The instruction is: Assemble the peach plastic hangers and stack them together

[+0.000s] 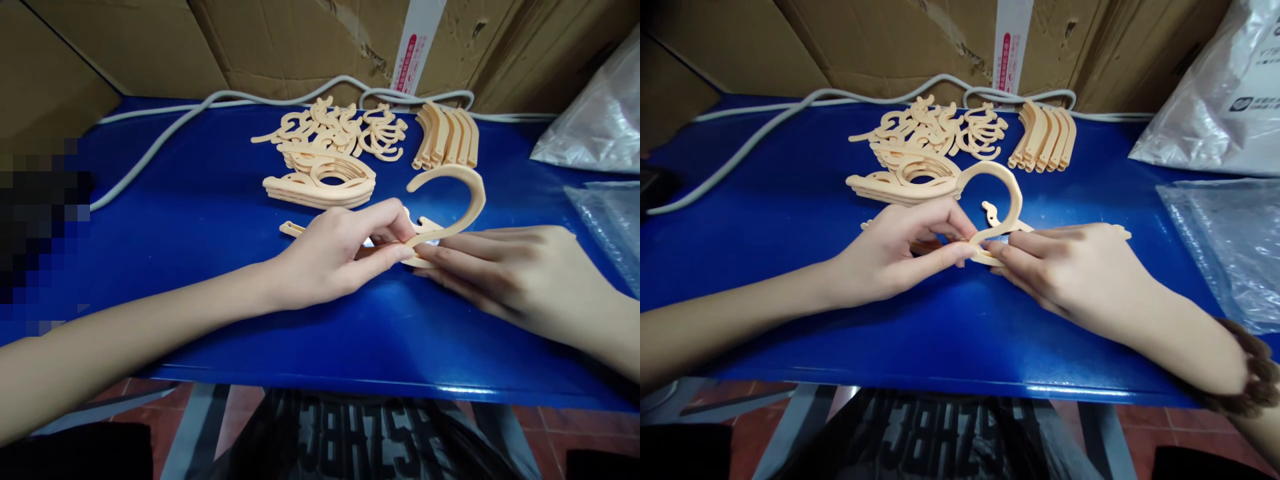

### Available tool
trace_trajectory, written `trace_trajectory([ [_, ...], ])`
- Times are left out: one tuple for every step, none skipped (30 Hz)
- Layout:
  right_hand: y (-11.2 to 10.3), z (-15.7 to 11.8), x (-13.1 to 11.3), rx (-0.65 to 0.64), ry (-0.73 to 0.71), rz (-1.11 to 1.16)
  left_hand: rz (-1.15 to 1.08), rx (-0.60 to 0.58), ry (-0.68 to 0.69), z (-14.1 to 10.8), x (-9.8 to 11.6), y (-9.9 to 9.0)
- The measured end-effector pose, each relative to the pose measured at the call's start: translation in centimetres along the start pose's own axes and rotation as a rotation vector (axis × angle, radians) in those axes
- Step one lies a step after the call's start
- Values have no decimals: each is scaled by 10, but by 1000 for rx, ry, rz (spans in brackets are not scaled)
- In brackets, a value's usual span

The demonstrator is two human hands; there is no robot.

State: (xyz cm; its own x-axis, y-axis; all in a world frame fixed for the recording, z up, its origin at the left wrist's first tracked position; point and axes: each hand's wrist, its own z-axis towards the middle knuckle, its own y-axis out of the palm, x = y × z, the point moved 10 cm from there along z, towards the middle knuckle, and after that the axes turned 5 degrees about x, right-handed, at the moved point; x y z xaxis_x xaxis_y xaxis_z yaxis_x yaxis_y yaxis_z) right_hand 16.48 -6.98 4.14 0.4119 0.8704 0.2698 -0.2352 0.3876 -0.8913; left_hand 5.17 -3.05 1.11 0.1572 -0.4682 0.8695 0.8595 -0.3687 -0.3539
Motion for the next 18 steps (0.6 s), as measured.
trace_trajectory([
  [1, 0, -1, 3, -4, -2, -9, -1, -2, 0, -1, 0],
  [2, -1, -1, 10, -10, -6, -23, -4, -9, 1, -1, 1],
  [2, -2, -1, 24, -11, -17, -43, -7, -15, 2, -2, 1],
  [2, -3, 0, 31, -12, -32, -64, -11, -20, 3, -2, 1],
  [1, -5, 1, 42, -11, -54, -85, -12, -27, 4, -3, 1],
  [1, -6, 2, 48, -10, -76, -105, -18, -37, 5, -4, 1],
  [0, -6, 2, 53, -10, -95, -127, -28, -47, 5, -5, 1],
  [-1, -7, 3, 55, -12, -106, -148, -37, -57, 6, -6, 1],
  [-2, -6, 4, 54, -13, -111, -163, -44, -67, 6, -7, 1],
  [-2, -6, 5, 52, -13, -112, -172, -48, -76, 6, -8, 1],
  [-4, -5, 6, 56, -15, -113, -173, -48, -84, 6, -10, 1],
  [-5, -4, 6, 59, -18, -116, -169, -46, -92, 6, -11, 1],
  [-6, -4, 7, 58, -17, -127, -166, -41, -101, 6, -13, 1],
  [-7, -4, 8, 55, -17, -138, -166, -38, -110, 5, -14, 2],
  [-7, -4, 8, 46, -17, -146, -170, -37, -116, 5, -15, 2],
  [-7, -4, 9, 33, -13, -150, -177, -34, -117, 5, -16, 3],
  [-7, -4, 10, 17, -7, -147, -185, -32, -109, 5, -16, 3],
  [-6, -5, 12, -5, 5, -133, -192, -30, -97, 6, -15, 3],
])
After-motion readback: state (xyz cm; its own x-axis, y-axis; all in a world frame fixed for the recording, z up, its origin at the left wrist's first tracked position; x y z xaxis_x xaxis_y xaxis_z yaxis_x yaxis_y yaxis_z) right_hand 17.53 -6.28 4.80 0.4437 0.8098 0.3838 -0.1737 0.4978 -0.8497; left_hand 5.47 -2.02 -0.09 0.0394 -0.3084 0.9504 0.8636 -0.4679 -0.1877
